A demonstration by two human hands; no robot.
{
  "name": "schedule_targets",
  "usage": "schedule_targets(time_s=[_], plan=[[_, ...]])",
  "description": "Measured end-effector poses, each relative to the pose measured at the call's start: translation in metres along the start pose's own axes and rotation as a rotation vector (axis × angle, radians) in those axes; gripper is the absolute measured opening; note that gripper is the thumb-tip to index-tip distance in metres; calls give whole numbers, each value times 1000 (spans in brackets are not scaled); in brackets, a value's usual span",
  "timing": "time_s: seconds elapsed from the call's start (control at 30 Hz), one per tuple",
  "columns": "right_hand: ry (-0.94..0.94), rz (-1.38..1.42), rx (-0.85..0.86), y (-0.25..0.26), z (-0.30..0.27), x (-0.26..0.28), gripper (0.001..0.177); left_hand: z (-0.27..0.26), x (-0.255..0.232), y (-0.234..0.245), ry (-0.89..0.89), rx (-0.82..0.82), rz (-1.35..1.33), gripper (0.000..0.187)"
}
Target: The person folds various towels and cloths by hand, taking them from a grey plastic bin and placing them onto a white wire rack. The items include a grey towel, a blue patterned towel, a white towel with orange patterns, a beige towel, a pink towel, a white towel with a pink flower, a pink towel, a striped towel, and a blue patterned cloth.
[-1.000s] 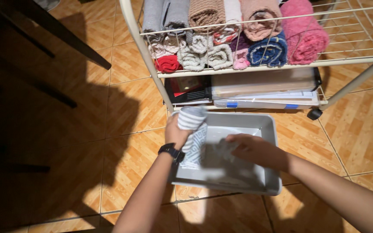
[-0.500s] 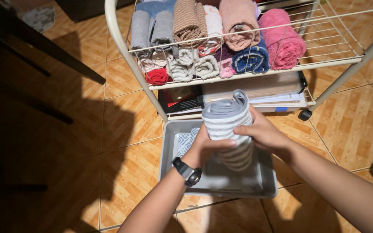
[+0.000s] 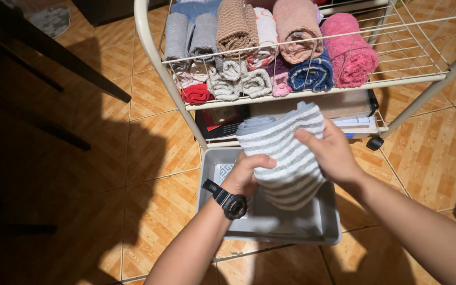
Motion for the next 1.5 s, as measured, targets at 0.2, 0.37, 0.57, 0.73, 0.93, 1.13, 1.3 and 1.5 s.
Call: schedule_targets(time_s=[0.2, 0.37, 0.57, 0.73, 0.93, 1.13, 1.3, 1.5], plan=[[114, -51, -23, 6, 5, 16, 33, 20, 30, -4, 50, 155, -201, 69], [87, 93, -92, 3, 10, -30, 37, 37, 14, -25, -128, 24, -143, 94], [154, 11, -68, 29, -7, -69, 54, 36, 2, -18, -146, -205, 378, 100], [331, -337, -63, 17, -9, -30, 72, 39, 7, -9, -151, -229, 478, 85], [511, -561, -165, -9, -11, 28, 93, 27, 9, -23, -331, -126, 300, 71], [334, -469, -108, -9, -17, 23, 58, 25, 18, -10, -439, -234, 217, 71], [143, -162, -115, 17, -27, -27, 30, 11, 18, -9, -474, -396, 492, 64], [89, -204, -128, 14, -28, -39, 33, 5, -6, -33, -590, -272, 544, 60]])
Point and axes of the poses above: each hand's wrist, its own z-axis towards the middle knuckle, its own y-axis out of the back of the hand, x = y × z, the point moved 8 cm from there along z, towards the middle knuckle, and after that the axes turned 4 degrees about x, right-handed, at the moved point
